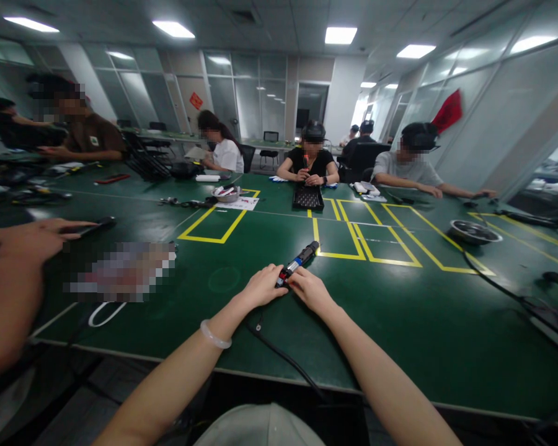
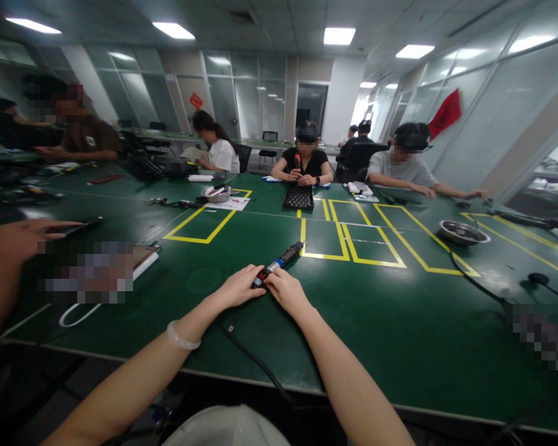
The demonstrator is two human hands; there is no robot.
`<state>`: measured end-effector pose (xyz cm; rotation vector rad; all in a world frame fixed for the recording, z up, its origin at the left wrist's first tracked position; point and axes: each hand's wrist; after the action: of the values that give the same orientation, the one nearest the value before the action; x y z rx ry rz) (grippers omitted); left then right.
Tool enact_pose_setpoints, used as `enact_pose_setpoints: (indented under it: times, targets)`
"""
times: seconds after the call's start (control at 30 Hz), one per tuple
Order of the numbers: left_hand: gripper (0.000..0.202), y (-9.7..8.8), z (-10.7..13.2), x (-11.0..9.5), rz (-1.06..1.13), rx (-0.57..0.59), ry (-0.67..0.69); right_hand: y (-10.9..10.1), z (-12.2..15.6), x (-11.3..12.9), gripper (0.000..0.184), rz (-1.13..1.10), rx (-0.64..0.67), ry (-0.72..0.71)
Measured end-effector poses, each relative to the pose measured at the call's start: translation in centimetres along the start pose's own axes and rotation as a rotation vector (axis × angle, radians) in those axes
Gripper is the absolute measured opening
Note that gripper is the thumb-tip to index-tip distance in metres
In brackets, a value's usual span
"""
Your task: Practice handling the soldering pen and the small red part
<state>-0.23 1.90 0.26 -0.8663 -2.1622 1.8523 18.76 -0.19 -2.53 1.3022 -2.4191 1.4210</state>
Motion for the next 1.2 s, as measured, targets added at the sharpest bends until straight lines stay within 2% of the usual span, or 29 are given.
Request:
enact_pose_setpoints:
  times: [0.13, 0.3, 0.43, 0.57, 0.67, 0.9, 1.2]
  targets:
    - [0.057, 0.3, -0.3, -0.5, -0.108, -0.044, 0.037, 0.5, 0.1, -0.1, 0.013, -0.036, -0.018, 0.018]
    - [0.054, 0.7, -0.4, -1.8, -0.188, -0.065, -0.015, 0.8, 0.1, -0.4, 0.011, -0.064, -0.032, 0.038]
    - [0.044, 0.7, -0.4, -2.5, -0.227, -0.102, -0.044, 0.7, 0.1, -0.4, 0.013, -0.114, -0.062, 0.07]
    - [0.033, 0.5, -0.5, -2.6, -0.211, -0.083, -0.077, 0.6, 0.2, -0.6, 0.016, -0.174, -0.087, 0.111]
    - [0.035, 0.2, -0.5, -2.2, -0.197, -0.069, -0.099, 0.5, 0.2, -0.9, 0.02, -0.187, -0.11, 0.157]
    - [0.042, -0.8, 0.6, 0.7, -0.224, -0.079, -0.14, 0.2, 0.2, -1.0, 0.015, -0.157, -0.095, 0.171]
    - [0.055, -3.1, 2.6, 8.0, -0.305, -0.073, -0.375, 0.3, 0.3, -1.0, 0.015, -0.167, -0.072, 0.185]
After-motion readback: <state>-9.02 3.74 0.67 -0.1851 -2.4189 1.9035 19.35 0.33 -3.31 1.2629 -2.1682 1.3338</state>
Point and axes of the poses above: each hand's wrist, its own z-axis away from the middle knuckle, its own y-axis out of the palm, x = y × z, and after that the axes turned 9 degrees about -x, right-handed
